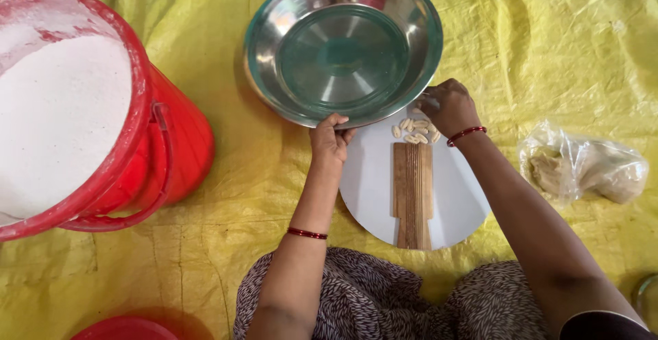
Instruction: The person sits on a yellow tarp and shapes small pieces of dough into elongated forms using a grooved wooden board. They roll the dough between their palms and press it against the board to create ridges, then place the shaped pieces onto a metal tray and a metal plate.
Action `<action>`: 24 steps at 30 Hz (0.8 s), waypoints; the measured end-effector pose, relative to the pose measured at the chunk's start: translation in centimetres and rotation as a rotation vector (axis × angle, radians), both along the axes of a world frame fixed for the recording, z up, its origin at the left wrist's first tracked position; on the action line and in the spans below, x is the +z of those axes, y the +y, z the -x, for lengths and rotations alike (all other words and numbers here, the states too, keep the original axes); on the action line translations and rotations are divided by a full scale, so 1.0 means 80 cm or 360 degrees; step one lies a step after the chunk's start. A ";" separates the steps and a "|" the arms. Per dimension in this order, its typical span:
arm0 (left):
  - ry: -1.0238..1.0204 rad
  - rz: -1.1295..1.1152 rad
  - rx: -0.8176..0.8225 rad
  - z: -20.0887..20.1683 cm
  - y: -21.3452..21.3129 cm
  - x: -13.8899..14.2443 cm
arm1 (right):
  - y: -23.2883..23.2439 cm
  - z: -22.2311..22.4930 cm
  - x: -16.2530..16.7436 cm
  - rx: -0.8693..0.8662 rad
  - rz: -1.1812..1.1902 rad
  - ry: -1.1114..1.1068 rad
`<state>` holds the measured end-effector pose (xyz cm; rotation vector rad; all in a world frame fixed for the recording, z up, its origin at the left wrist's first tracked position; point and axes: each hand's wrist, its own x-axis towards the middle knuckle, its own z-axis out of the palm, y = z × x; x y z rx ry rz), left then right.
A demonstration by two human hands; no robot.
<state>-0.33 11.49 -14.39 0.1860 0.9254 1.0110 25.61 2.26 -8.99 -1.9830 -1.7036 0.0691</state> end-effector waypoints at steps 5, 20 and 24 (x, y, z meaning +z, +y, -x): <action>-0.0225 0.0115 0.0040 0.014 0.008 -0.001 | 0.006 0.010 -0.009 -0.0015 -0.0023 -0.0013; -0.0217 -0.0185 0.0110 -0.026 -0.053 0.052 | 0.094 0.011 0.117 0.0071 0.0037 0.0774; -0.0151 -0.0393 0.0039 -0.022 -0.060 0.066 | 0.161 0.041 0.089 -0.0026 0.0110 0.0725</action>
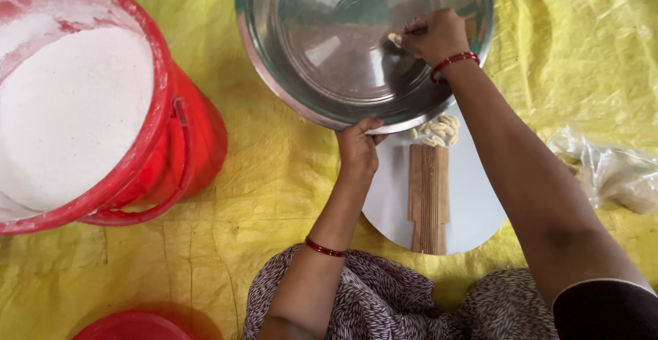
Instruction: The person sits on a yellow tarp and shapes small pieces of dough into elongated forms using a grooved wooden board. They roll the dough between their palms and press it against the board to create ridges, then place the shaped pieces onto a metal tray and a metal plate.
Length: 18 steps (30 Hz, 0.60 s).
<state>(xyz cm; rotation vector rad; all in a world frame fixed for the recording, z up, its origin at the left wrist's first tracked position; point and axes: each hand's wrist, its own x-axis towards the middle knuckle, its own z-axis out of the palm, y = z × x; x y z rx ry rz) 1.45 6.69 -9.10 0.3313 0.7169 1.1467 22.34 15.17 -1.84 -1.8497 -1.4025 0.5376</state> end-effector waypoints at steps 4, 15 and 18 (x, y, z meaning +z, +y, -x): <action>0.0102 0.0075 -0.0030 0.000 0.002 0.001 | 0.032 -0.004 -0.015 0.0108 -0.0269 -0.0135; -0.0022 0.0130 -0.0028 0.000 0.010 -0.018 | 0.020 -0.020 0.004 0.0031 -0.0229 0.0349; -0.0057 0.0193 0.0000 0.010 0.020 -0.017 | -0.037 -0.067 0.038 0.0017 -0.0322 0.0554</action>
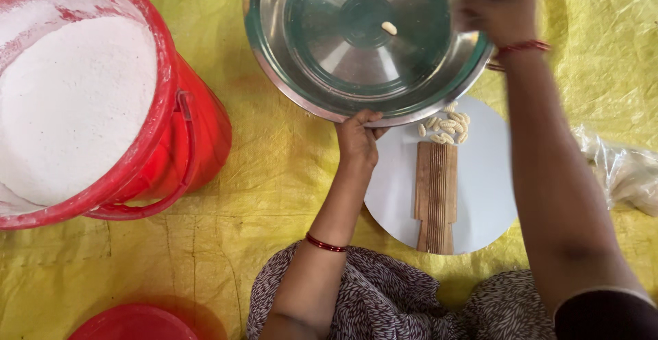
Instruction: The person sits on a yellow tarp and shapes small pieces of dough into elongated forms using a grooved wooden board. They roll the dough between their palms and press it against the board to create ridges, then place the shaped pieces onto a metal tray and a metal plate.
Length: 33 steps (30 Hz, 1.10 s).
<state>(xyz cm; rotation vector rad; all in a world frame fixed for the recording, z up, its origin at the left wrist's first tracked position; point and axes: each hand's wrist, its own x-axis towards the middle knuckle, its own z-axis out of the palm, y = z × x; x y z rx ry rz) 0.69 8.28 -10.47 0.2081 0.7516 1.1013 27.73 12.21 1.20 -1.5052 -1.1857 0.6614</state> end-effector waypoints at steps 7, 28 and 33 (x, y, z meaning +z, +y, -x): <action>-0.0045 -0.0007 0.0035 0.021 0.028 -0.011 | -0.119 -0.012 -0.075 0.0067 0.0710 -0.1230; 0.0030 -0.0037 0.0050 0.015 0.016 -0.004 | -0.115 -0.050 -0.027 -0.0095 0.0245 0.0238; 0.0077 -0.0075 -0.0021 0.006 0.008 -0.001 | -0.052 -0.041 0.011 0.0219 0.0222 0.0243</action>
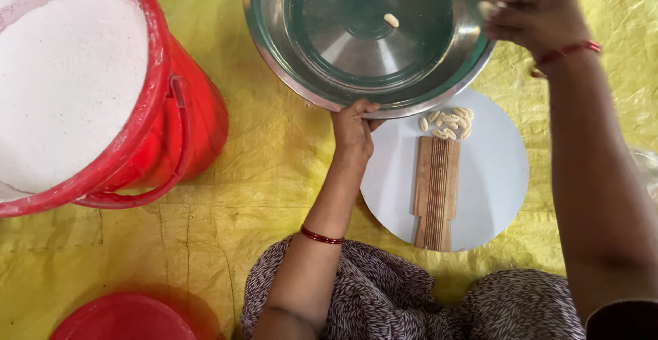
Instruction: The person sits on a yellow tarp and shapes small pieces of dough into elongated forms using a grooved wooden board. They roll the dough between their palms and press it against the board to create ridges, then place the shaped pieces onto a metal tray and a metal plate.
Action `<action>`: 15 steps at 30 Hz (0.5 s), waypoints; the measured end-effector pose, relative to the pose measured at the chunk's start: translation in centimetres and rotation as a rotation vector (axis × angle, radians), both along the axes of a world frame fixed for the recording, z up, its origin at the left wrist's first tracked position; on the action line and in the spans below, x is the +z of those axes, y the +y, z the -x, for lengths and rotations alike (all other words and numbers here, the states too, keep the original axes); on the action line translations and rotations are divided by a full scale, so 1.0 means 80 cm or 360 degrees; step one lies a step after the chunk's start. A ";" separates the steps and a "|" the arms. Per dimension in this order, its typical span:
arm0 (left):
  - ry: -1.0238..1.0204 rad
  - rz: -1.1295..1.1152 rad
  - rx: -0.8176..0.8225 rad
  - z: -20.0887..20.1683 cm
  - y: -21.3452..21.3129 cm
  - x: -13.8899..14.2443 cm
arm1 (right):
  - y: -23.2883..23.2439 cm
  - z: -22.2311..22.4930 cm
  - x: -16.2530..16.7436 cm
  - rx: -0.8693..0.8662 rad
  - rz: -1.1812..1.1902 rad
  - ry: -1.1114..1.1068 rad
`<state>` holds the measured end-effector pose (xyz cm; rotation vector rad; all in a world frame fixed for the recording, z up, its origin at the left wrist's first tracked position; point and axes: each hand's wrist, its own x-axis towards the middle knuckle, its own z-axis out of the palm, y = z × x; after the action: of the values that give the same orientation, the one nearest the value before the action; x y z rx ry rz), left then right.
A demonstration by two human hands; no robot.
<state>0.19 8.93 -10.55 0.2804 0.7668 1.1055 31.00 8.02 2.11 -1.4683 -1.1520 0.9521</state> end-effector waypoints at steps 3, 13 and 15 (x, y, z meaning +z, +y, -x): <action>-0.0005 -0.0017 -0.0048 -0.002 -0.005 0.001 | 0.054 0.028 -0.013 0.0097 0.0128 -0.0178; 0.0087 -0.0031 -0.0133 -0.007 -0.014 0.008 | 0.125 0.072 -0.060 0.0025 0.0051 -0.0372; 0.0131 -0.0021 -0.0118 -0.009 -0.014 0.010 | 0.126 0.074 -0.062 0.0005 0.0002 -0.0341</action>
<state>0.91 7.80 -9.71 0.3645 0.8161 1.0341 25.07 18.12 -2.83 -1.5990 -1.3078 0.8122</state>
